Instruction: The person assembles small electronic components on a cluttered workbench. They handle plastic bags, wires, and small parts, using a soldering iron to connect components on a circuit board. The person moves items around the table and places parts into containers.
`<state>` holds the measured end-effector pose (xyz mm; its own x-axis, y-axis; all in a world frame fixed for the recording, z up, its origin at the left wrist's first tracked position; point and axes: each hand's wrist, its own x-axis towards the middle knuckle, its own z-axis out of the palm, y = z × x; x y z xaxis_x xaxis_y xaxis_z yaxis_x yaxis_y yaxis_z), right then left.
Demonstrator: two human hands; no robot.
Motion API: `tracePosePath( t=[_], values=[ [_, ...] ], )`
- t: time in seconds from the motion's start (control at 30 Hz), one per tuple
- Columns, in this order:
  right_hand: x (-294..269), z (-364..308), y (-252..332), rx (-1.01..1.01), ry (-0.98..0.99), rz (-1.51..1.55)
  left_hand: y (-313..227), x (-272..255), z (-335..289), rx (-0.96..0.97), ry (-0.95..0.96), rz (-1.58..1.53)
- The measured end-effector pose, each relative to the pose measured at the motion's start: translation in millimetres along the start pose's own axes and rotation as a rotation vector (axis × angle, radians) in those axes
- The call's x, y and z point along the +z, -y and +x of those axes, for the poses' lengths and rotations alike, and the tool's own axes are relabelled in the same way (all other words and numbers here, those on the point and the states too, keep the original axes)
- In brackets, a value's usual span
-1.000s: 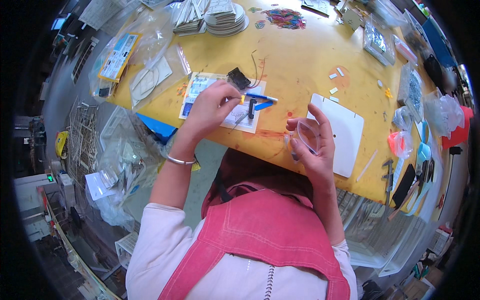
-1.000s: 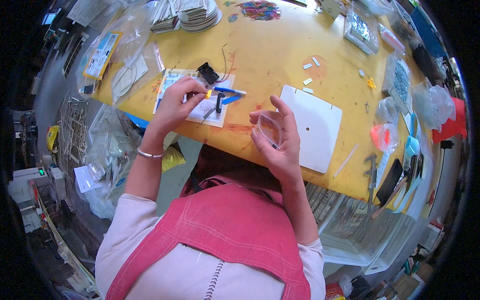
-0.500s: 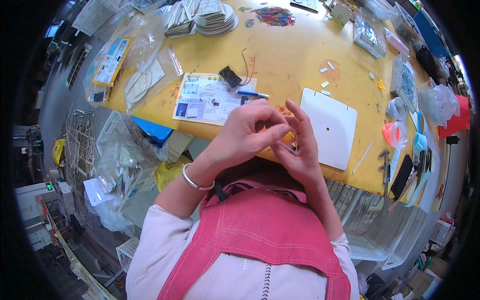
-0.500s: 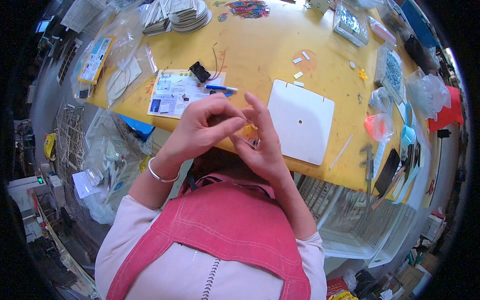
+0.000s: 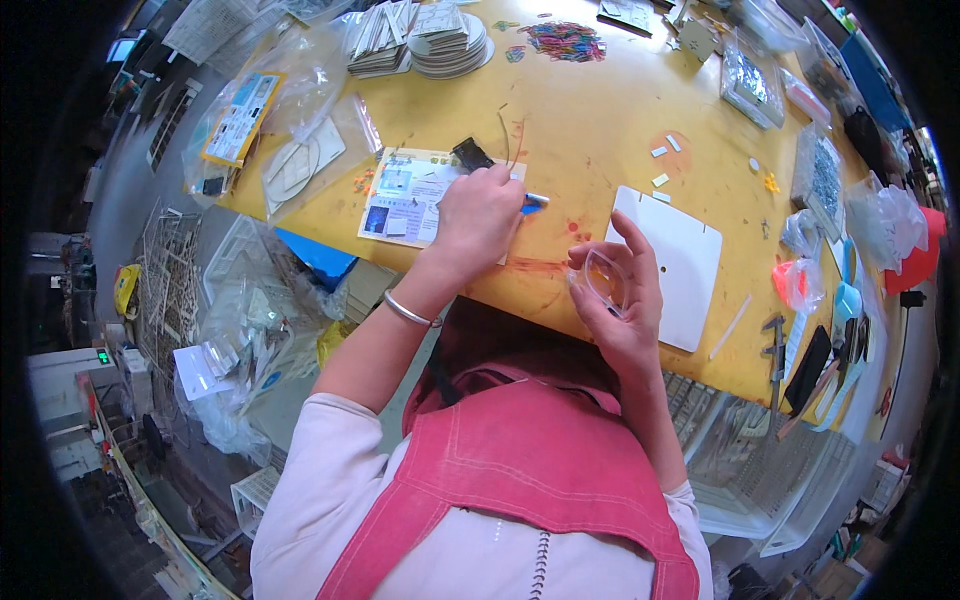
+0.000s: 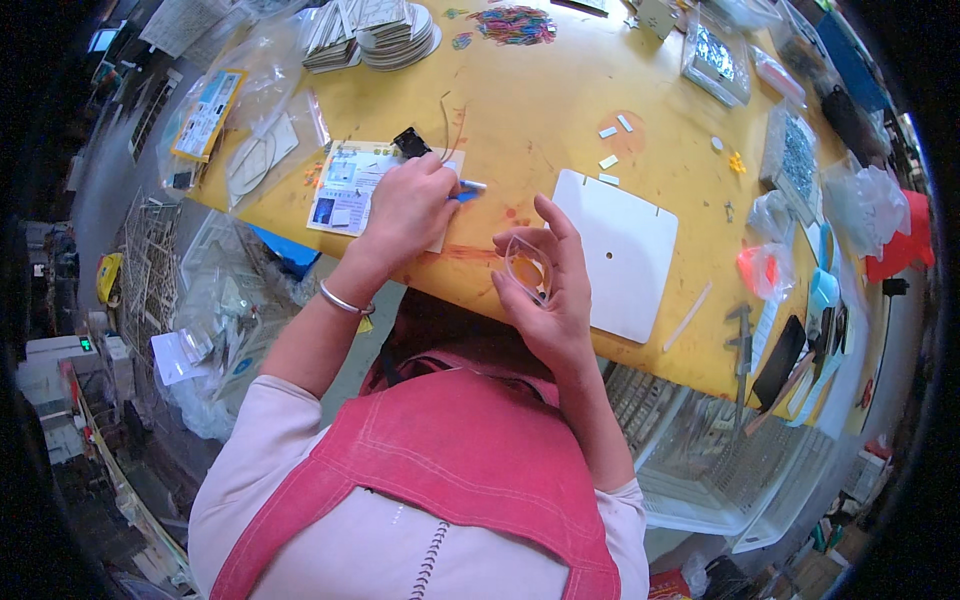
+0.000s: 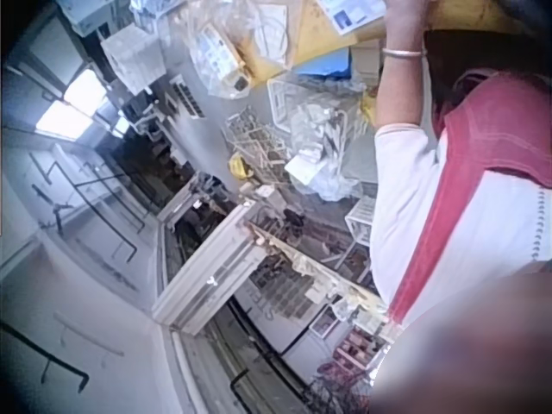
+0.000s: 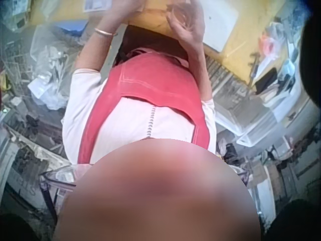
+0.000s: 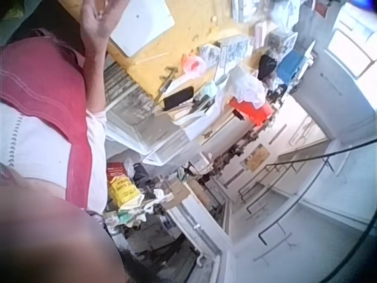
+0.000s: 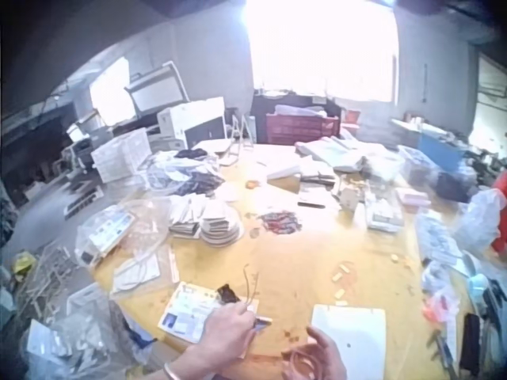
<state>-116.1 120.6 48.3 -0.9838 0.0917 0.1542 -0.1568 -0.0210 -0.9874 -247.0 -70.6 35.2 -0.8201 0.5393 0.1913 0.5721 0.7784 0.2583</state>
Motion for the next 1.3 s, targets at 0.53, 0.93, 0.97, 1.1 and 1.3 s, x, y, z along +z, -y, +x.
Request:
tracePosePath(
  t=[0.53, 0.93, 0.97, 1.1, 1.3],
  values=[
    [9, 2, 3, 0.042, 0.071, -0.058, -12, -86, -36, 0.161, -0.242, -0.719],
    [21, -4, 14, -0.035, 0.236, -0.203, -61, -67, -48, 0.464, -0.127, -0.391],
    [20, -4, 13, -0.03, 0.239, -0.212, -61, -62, -50, 0.442, -0.124, -0.385],
    [18, -5, 7, 0.045, 0.122, -0.116, -49, -47, -64, 0.248, -0.321, -0.636],
    [10, -2, 3, 0.066, 0.054, -0.071, 6, -36, -90, -0.191, -0.307, -0.392]
  ],
)
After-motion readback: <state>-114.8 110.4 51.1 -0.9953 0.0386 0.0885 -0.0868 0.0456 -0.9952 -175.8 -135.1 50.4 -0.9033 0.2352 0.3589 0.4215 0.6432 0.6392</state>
